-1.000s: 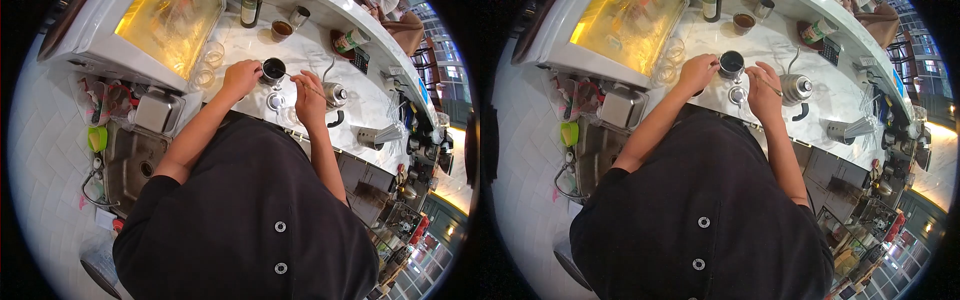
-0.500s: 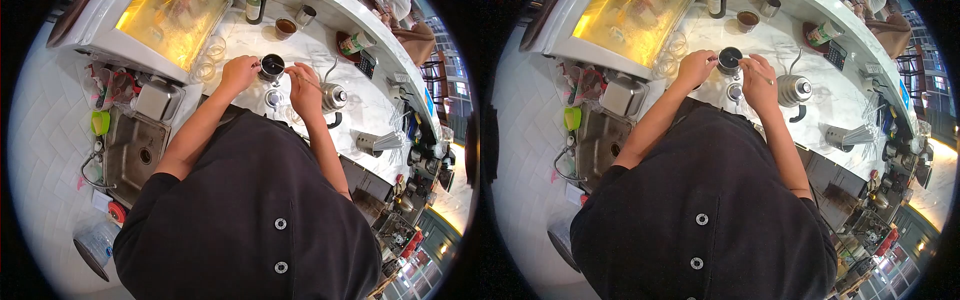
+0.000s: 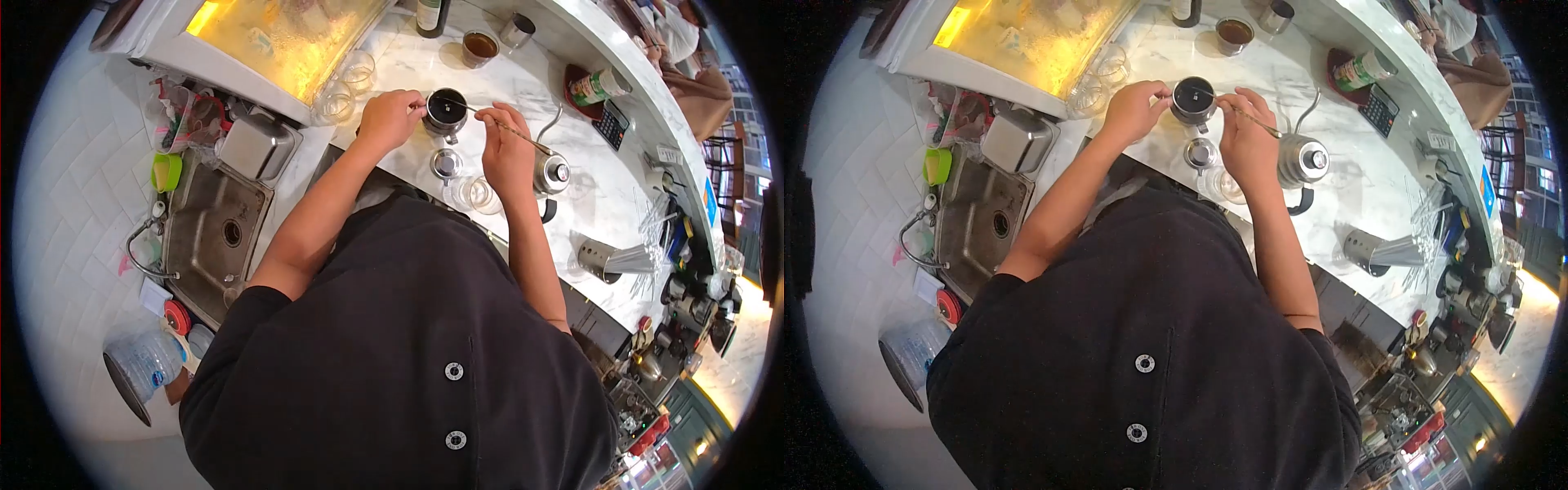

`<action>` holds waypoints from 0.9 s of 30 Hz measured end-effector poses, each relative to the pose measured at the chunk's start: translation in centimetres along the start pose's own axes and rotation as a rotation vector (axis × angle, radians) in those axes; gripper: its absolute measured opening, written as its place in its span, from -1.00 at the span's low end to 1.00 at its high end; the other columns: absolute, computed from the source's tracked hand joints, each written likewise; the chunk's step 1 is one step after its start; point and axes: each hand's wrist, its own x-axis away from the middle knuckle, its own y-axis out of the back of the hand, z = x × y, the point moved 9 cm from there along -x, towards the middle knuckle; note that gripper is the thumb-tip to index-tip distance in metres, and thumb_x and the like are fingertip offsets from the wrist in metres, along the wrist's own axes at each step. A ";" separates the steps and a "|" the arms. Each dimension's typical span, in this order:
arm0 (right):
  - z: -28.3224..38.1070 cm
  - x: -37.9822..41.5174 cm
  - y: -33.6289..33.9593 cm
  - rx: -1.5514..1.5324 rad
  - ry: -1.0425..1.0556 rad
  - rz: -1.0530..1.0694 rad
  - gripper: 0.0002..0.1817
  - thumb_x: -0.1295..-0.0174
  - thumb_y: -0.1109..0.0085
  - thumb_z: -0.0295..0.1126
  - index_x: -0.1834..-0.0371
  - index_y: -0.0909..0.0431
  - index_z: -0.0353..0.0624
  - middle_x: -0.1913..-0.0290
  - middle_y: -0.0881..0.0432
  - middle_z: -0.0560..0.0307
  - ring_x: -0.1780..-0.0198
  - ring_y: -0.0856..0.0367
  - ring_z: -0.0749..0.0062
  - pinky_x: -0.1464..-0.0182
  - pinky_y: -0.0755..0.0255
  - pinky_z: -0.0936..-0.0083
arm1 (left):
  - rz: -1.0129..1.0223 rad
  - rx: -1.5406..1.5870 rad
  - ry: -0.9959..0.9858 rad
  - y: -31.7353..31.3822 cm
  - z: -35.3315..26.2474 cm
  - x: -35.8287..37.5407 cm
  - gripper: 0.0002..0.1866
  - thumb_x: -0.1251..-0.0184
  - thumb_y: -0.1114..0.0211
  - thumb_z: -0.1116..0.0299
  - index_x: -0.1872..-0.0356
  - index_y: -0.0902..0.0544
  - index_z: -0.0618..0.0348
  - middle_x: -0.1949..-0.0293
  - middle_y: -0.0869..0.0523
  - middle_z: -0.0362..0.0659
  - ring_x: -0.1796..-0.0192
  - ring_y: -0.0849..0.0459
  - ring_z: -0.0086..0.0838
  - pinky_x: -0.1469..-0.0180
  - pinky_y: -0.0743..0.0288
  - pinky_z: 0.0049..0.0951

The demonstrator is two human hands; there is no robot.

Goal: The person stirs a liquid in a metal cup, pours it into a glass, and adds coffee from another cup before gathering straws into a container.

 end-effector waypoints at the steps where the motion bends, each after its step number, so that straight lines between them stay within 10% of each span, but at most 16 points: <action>1: -0.3 0.0 0.2 -0.009 -0.007 0.002 -0.86 -0.52 -0.20 -0.43 0.05 -0.74 -0.15 0.03 -0.81 0.07 -0.29 -0.68 0.04 -0.26 -0.52 0.12 | 0.014 -0.025 -0.003 -0.2 0.0 0.2 -0.78 -0.40 -0.47 0.21 0.08 -0.82 0.07 0.13 -0.88 -0.11 0.10 -0.82 -0.14 0.04 -0.66 -0.19; 27: -0.9 0.4 0.6 -0.026 0.040 0.065 -0.86 -0.55 -0.16 -0.44 0.04 -0.73 -0.16 -0.06 -0.77 -0.06 -0.29 -0.66 -0.02 -0.29 -0.50 0.11 | -0.034 -0.061 0.095 -0.8 -0.7 2.2 -0.84 -0.39 -0.49 0.17 0.13 -0.83 -0.06 0.17 -0.88 -0.31 -0.01 -0.75 -0.24 -0.08 -0.42 0.07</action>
